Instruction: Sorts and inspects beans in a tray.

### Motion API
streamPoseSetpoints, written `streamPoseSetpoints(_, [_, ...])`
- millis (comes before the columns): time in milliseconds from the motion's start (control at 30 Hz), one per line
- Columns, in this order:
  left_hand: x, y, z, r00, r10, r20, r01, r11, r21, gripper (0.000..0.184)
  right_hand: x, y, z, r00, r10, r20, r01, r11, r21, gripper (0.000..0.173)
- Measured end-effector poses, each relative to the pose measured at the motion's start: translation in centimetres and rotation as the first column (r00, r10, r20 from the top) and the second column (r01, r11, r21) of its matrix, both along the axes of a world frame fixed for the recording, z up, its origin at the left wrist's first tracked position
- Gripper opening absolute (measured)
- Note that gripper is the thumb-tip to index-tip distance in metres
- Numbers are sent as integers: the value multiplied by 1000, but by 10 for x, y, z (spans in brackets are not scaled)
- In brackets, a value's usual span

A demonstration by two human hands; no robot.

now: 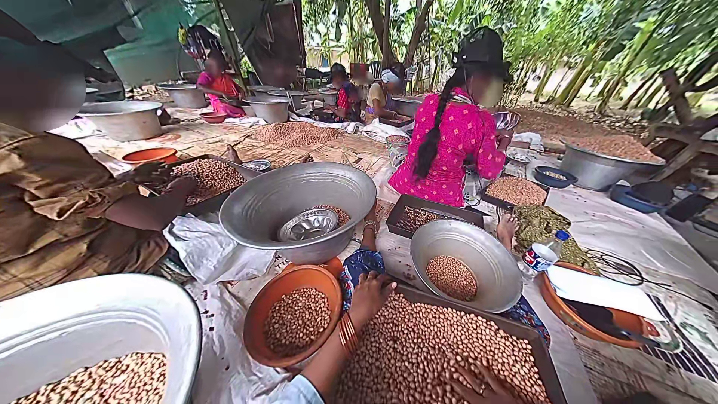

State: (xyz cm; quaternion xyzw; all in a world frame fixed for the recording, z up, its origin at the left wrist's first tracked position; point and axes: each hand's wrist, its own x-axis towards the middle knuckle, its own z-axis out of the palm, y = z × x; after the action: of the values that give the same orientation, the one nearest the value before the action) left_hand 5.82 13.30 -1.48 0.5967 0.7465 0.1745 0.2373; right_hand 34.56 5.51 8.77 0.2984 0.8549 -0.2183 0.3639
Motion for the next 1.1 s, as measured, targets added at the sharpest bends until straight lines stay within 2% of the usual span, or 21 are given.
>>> streamPoseSetpoints(33, [0,1,0,1000,-2,1,2,1000,-5,53,20,17,-25,999,26,-46,-22,996,88,64])
streamPoseSetpoints(100, [1,1,0,1000,1,-4,-1,1000,-11,52,55,52,-92,958,124,-260,-49,960,276,66])
streamPoseSetpoints(133, [1,1,0,1000,5,-5,-5,1000,-12,52,51,61,-102,956,118,-270,-31,951,307,63])
streamPoseSetpoints(233, [0,-1,0,1000,17,-18,-18,1000,-13,51,0,66,-104,987,37,-159,19,941,337,55])
streamPoseSetpoints(300, [-2,-5,0,999,25,-30,-25,1000,-7,51,-40,57,-104,986,37,-165,24,936,351,56])
streamPoseSetpoints(367, [-3,-8,-2,999,31,-40,-31,1000,-2,50,-74,49,-110,975,29,-221,42,950,309,56])
streamPoseSetpoints(433, [-3,-11,-3,998,31,-50,-31,1000,1,50,-95,39,-114,961,4,-278,54,978,202,53])
streamPoseSetpoints(467, [-2,-11,-1,998,33,-55,-33,999,4,50,-98,31,-114,949,45,-312,10,985,172,50])
streamPoseSetpoints(567, [0,-11,1,998,32,-62,-32,999,4,50,-80,7,-116,895,123,-428,-97,992,82,58])
streamPoseSetpoints(667, [0,-7,0,998,16,-52,-16,1000,4,51,-37,-1,-111,920,104,-378,-93,995,48,69])
streamPoseSetpoints(767, [2,-1,-1,999,5,-43,-6,1000,-6,51,10,17,-106,978,60,-199,-36,992,125,88])
streamPoseSetpoints(833, [3,0,0,999,6,-43,-6,1000,-11,51,24,33,-91,992,-75,-101,89,984,152,98])
streamPoseSetpoints(900, [4,1,0,999,11,-51,-11,1000,-8,50,27,53,-90,985,-147,-95,163,968,191,108])
streamPoseSetpoints(967, [4,-1,-1,998,16,-59,-16,1000,-5,49,19,71,-97,984,-140,-113,158,971,179,119])
streamPoseSetpoints(1100, [1,-6,-4,996,37,-83,-35,999,21,46,-32,68,-100,982,-136,-131,152,981,122,110])
